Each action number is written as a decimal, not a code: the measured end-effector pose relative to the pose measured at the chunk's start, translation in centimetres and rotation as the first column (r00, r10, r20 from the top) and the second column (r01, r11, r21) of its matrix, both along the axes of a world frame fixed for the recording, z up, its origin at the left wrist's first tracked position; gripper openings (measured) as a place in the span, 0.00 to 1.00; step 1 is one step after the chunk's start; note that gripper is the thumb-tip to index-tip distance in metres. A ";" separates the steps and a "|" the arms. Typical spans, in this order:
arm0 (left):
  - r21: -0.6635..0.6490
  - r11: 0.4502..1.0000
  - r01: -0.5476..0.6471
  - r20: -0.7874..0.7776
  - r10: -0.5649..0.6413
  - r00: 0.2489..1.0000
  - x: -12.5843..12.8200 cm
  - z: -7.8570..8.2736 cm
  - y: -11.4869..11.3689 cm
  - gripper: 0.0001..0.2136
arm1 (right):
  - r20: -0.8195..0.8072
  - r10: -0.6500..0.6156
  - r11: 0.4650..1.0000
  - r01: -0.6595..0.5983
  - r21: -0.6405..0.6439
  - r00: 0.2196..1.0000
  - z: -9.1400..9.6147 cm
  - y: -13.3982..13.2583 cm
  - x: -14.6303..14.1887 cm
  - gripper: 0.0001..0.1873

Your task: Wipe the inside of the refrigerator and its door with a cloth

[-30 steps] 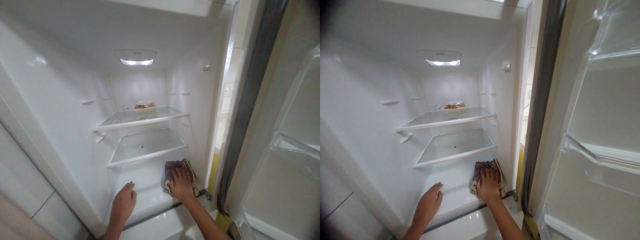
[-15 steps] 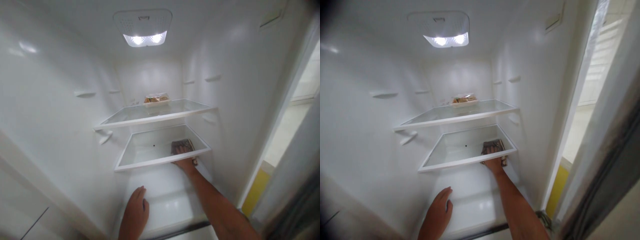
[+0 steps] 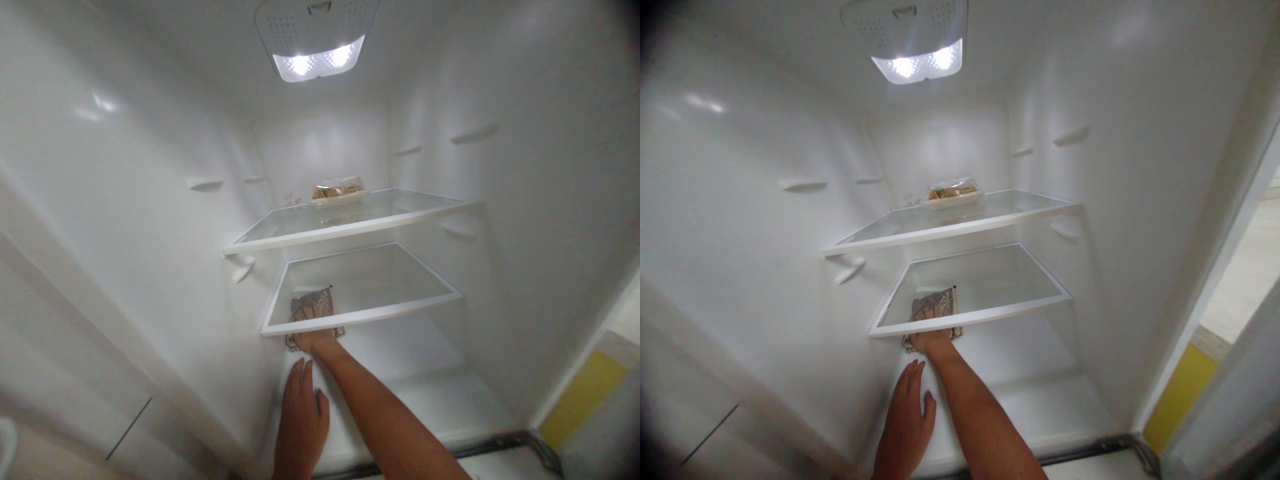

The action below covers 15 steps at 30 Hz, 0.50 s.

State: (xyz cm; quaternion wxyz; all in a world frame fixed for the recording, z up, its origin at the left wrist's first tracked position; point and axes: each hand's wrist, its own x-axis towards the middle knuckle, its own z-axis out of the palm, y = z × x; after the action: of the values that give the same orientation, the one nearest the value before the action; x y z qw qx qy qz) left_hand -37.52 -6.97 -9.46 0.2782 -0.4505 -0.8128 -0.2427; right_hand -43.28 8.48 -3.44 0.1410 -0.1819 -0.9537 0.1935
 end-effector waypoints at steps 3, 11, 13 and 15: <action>0.011 1.000 0.004 -0.010 -0.004 1.000 -0.2 -0.2 -0.1 0.22 | 0.007 -0.044 0.999 0.044 0.018 0.999 -0.2 0.5 0.3 0.32; -0.015 1.000 0.005 -0.047 -0.006 0.999 -0.2 0.4 -0.1 0.21 | -0.010 -0.223 0.967 0.223 0.120 0.975 -1.6 7.6 4.5 0.31; -0.020 1.000 0.006 -0.047 -0.007 0.999 -0.2 0.5 -0.1 0.21 | -0.012 -0.274 0.951 0.273 0.147 0.962 -1.8 10.1 6.6 0.30; -0.017 1.000 0.007 -0.047 -0.008 0.999 -0.2 0.6 -0.2 0.21 | -0.014 -0.318 0.933 0.316 0.173 0.948 -2.0 12.4 9.1 0.30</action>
State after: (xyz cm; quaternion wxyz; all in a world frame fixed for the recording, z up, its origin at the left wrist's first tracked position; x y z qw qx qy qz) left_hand -37.76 -7.13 -8.88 0.2924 -0.4614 -0.8065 -0.2262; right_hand -34.23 20.90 -5.43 0.1788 -0.3217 -0.9261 0.0832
